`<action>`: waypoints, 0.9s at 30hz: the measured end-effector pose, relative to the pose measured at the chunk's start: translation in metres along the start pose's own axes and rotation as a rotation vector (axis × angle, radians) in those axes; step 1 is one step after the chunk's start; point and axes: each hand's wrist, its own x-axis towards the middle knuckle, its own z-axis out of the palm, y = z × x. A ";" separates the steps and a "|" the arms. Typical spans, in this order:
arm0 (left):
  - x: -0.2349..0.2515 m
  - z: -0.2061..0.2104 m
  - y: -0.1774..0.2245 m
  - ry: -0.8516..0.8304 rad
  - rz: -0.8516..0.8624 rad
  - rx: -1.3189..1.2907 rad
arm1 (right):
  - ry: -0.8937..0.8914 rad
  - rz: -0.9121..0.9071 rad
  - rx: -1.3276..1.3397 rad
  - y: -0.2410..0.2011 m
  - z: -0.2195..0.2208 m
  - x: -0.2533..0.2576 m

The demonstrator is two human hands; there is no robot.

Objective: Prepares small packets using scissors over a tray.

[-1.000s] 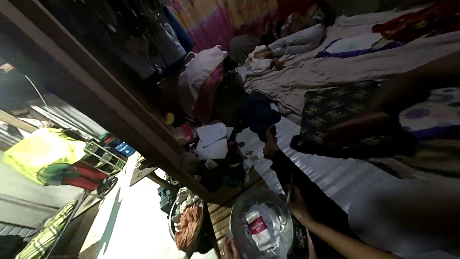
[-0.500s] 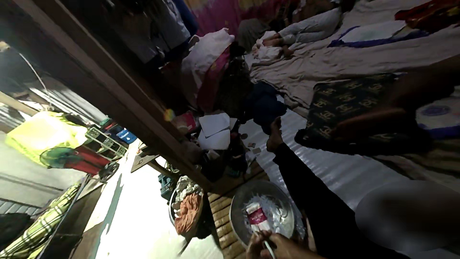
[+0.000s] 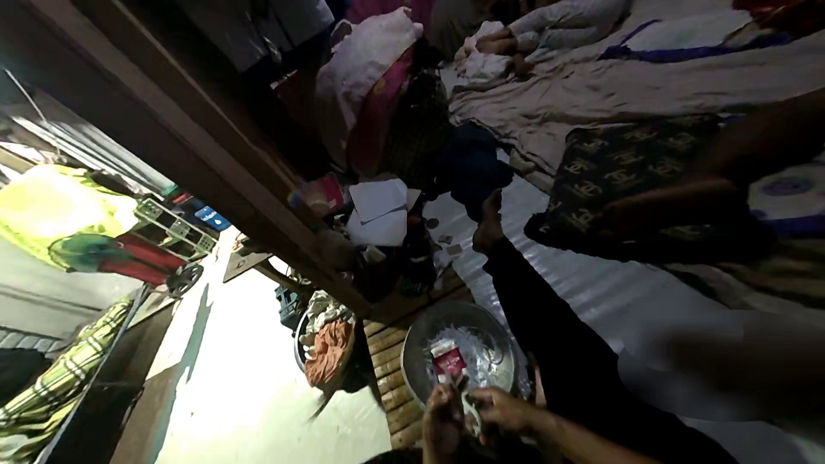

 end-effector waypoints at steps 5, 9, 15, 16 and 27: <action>0.005 0.016 0.025 0.404 -0.092 -0.002 | 0.182 -0.028 -0.074 -0.032 0.003 -0.014; 0.002 0.025 0.027 0.504 -0.149 0.030 | 0.204 -0.068 -0.186 -0.025 0.000 -0.016; 0.005 0.034 0.015 0.611 0.028 0.289 | 0.160 0.008 -0.365 -0.017 0.006 -0.012; 0.005 0.035 0.014 0.611 0.055 0.299 | 0.163 0.014 -0.401 -0.017 0.007 -0.011; 0.003 0.046 0.007 0.573 0.085 0.330 | 0.240 -0.005 -0.540 -0.015 0.012 -0.004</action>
